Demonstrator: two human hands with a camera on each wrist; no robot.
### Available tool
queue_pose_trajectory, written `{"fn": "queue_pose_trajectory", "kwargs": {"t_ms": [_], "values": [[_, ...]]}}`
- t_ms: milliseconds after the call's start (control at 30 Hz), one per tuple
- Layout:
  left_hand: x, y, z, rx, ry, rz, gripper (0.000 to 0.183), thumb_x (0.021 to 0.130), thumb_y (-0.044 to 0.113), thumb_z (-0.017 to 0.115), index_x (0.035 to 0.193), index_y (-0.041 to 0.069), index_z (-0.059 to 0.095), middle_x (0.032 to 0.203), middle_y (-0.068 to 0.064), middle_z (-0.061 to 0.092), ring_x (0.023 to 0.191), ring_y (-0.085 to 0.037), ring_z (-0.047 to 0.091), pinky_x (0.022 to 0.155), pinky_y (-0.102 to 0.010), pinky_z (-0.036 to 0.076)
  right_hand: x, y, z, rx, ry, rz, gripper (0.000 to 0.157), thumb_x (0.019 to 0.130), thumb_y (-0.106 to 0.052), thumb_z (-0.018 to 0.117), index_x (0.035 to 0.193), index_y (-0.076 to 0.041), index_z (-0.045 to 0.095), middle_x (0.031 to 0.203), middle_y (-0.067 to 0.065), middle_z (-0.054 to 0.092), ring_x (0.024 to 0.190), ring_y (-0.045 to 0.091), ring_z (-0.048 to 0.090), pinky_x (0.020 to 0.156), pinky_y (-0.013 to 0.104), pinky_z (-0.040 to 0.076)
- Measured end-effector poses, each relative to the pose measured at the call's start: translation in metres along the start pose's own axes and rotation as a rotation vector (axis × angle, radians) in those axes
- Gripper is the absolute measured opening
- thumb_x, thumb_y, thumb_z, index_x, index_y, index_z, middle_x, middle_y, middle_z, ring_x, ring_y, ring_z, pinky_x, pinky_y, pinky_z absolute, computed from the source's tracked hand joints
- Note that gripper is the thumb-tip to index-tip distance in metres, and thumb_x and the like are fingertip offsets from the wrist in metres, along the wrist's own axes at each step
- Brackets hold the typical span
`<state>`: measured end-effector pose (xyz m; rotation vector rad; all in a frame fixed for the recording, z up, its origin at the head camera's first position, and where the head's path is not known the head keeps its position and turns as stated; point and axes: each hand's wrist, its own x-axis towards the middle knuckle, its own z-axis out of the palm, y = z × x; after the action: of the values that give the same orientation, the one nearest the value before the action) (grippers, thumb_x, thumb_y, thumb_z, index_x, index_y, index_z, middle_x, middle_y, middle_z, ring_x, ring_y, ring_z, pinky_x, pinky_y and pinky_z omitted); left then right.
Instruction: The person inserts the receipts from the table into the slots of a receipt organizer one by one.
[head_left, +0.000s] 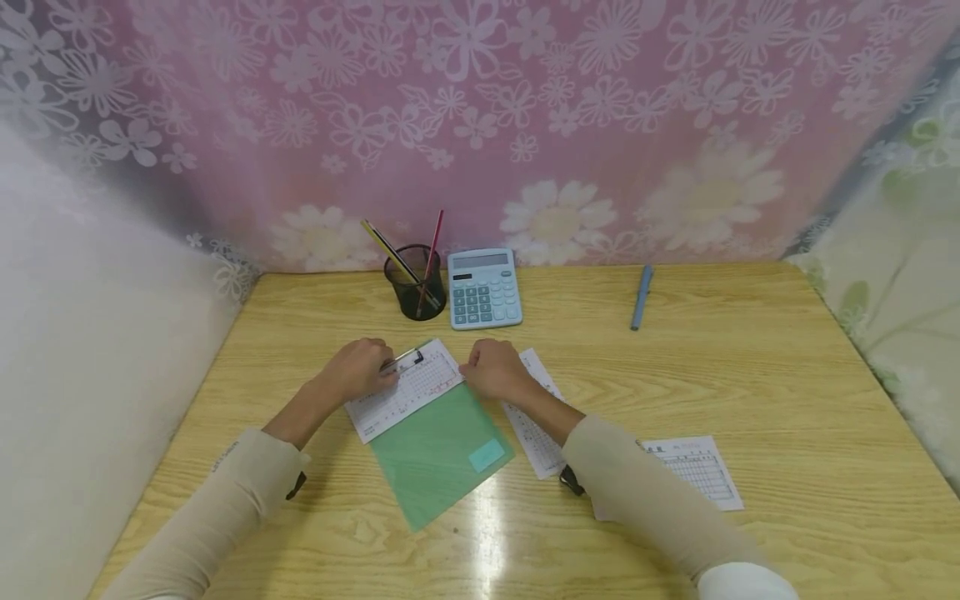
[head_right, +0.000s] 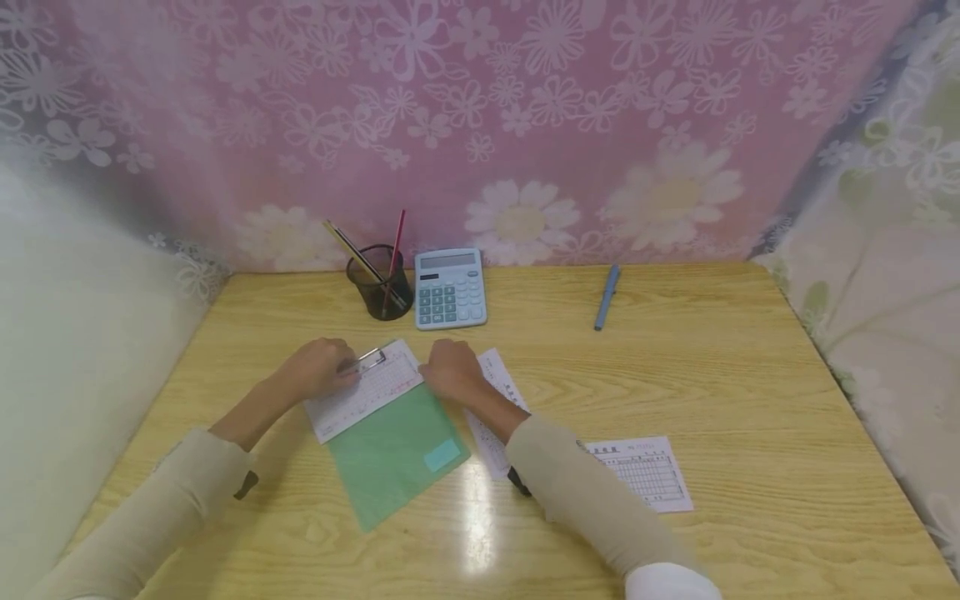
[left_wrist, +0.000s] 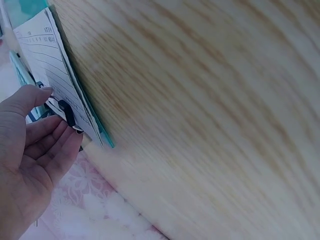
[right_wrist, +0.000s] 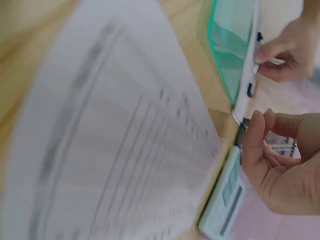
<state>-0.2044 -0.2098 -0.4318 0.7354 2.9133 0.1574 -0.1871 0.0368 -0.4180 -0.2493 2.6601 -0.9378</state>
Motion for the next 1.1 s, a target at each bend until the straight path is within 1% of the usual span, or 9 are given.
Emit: {"fn": "queue_pose_trajectory", "kwargs": {"t_ms": [133,300,433,600,733,833,1033,1067,1100], "values": [[-0.002,0.002,-0.001,-0.016,-0.004,0.008,0.019,0.084,0.025,0.069,0.085,0.006,0.067,0.076,0.000,0.057,0.064,-0.012,0.046,0.058,-0.025,0.037,-0.017,0.014,-0.020,0.004,-0.011,-0.028,0.021,0.090,-0.029,0.063,0.093,-0.008,0.066,0.080,0.004,0.064,0.065,0.014,0.055,0.056,0.024,0.042],[-0.003,0.001,-0.001,-0.002,0.007,0.019,0.019,0.084,0.025,0.069,0.083,0.007,0.066,0.074,0.001,0.056,0.063,-0.011,0.045,0.057,-0.024,0.036,-0.046,0.040,-0.051,0.070,-0.028,-0.093,0.028,0.089,-0.029,0.064,0.106,-0.006,0.064,0.091,0.006,0.063,0.077,0.017,0.056,0.064,0.027,0.045],[-0.003,0.001,-0.001,-0.001,0.000,0.000,0.019,0.084,0.026,0.069,0.084,0.007,0.067,0.074,0.001,0.056,0.064,-0.011,0.045,0.058,-0.025,0.036,-0.068,0.068,-0.072,0.091,-0.033,-0.130,0.035,0.088,-0.029,0.065,0.111,-0.002,0.063,0.096,0.007,0.064,0.086,0.018,0.057,0.073,0.030,0.047],[-0.005,0.001,0.000,0.004,-0.002,-0.001,0.019,0.084,0.025,0.069,0.085,0.006,0.067,0.075,0.000,0.057,0.064,-0.012,0.046,0.059,-0.026,0.037,-0.094,0.107,-0.091,0.086,-0.049,-0.154,0.043,0.086,-0.032,0.068,0.114,0.000,0.061,0.098,0.007,0.064,0.090,0.018,0.058,0.072,0.029,0.049],[-0.006,0.001,-0.001,0.008,-0.004,-0.001,0.019,0.084,0.025,0.069,0.088,0.006,0.068,0.078,-0.001,0.059,0.066,-0.012,0.046,0.061,-0.027,0.039,-0.114,0.137,-0.101,0.049,-0.053,-0.140,0.046,0.086,-0.035,0.068,0.116,-0.001,0.061,0.102,0.009,0.065,0.093,0.019,0.059,0.072,0.026,0.049],[-0.006,0.000,-0.001,0.005,-0.006,-0.006,0.021,0.084,0.025,0.069,0.091,0.006,0.069,0.080,-0.001,0.060,0.067,-0.012,0.047,0.062,-0.027,0.039,-0.127,0.158,-0.108,0.022,-0.043,-0.117,0.049,0.083,-0.037,0.071,0.118,-0.003,0.061,0.108,0.010,0.065,0.096,0.021,0.058,0.074,0.027,0.048],[-0.005,-0.003,-0.001,-0.009,-0.003,-0.010,0.023,0.086,0.028,0.069,0.093,0.007,0.069,0.081,0.000,0.062,0.066,-0.011,0.047,0.061,-0.026,0.039,-0.150,0.190,-0.119,-0.047,-0.021,-0.054,0.061,0.073,-0.039,0.078,0.120,-0.004,0.060,0.119,0.014,0.063,0.104,0.032,0.058,0.083,0.045,0.047],[-0.005,-0.003,0.000,-0.009,-0.005,-0.011,0.023,0.086,0.029,0.069,0.093,0.007,0.069,0.081,0.000,0.062,0.066,-0.011,0.047,0.061,-0.026,0.039,-0.153,0.195,-0.121,-0.061,-0.025,-0.051,0.063,0.072,-0.039,0.079,0.120,-0.003,0.060,0.120,0.015,0.063,0.105,0.033,0.058,0.084,0.046,0.046],[-0.005,-0.003,-0.001,-0.012,-0.005,-0.010,0.023,0.086,0.029,0.069,0.093,0.007,0.069,0.081,0.000,0.062,0.066,-0.011,0.047,0.061,-0.026,0.039,-0.156,0.199,-0.122,-0.074,-0.028,-0.047,0.064,0.071,-0.040,0.080,0.120,-0.004,0.060,0.120,0.015,0.063,0.105,0.033,0.058,0.084,0.045,0.046]]}}
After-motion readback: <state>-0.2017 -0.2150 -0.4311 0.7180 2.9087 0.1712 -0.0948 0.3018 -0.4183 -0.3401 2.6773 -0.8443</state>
